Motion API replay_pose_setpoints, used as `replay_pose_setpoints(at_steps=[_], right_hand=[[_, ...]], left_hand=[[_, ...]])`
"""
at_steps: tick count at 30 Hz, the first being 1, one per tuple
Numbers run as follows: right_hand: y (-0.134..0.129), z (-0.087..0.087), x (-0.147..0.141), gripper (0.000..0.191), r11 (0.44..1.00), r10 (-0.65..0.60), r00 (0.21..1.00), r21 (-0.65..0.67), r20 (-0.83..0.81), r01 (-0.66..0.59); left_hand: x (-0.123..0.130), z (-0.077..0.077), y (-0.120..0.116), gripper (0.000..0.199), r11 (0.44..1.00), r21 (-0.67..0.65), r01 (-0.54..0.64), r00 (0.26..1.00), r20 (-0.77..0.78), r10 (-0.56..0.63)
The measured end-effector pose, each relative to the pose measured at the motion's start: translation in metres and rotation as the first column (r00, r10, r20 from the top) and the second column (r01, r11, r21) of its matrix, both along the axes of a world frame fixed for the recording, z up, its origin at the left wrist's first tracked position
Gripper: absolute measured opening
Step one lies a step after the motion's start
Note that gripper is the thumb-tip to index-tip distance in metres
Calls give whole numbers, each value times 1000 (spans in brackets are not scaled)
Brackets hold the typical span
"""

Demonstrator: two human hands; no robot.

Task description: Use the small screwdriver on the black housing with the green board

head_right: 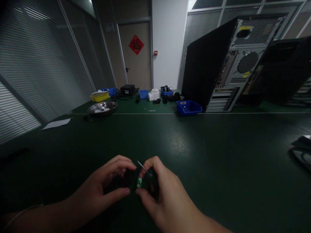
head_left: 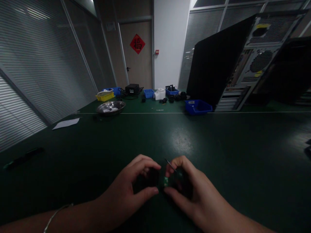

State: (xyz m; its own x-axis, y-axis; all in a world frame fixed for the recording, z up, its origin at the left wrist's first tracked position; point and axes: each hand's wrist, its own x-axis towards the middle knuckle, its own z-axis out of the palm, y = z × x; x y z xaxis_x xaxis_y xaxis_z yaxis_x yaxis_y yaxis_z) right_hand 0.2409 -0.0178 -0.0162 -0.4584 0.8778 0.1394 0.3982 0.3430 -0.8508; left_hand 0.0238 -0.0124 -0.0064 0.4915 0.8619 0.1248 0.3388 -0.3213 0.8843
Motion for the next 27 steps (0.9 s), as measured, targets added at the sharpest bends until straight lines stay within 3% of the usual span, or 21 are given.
replay_pose_setpoints(at_steps=[9,18,22,25,27], right_hand=[[-6,5,-8,23,991,134,972,48,-194,-127],[-4,3,-5,32,977,192,970,124,-146,-175],[-5,5,-4,28,972,193,976,153,-104,-176],[-6,5,-4,28,971,181,981,171,-63,-168],[-7,5,-4,29,968,182,983,182,-37,-173]], left_hand=[[7,-10,-6,45,972,-108,209,958,221,-182],[5,-11,-4,30,987,-14,160,974,162,-156],[7,-9,-5,27,974,-158,160,964,240,-119],[8,-7,-5,28,944,-290,156,973,211,-96],[8,-5,-6,30,943,-305,136,981,174,-85]])
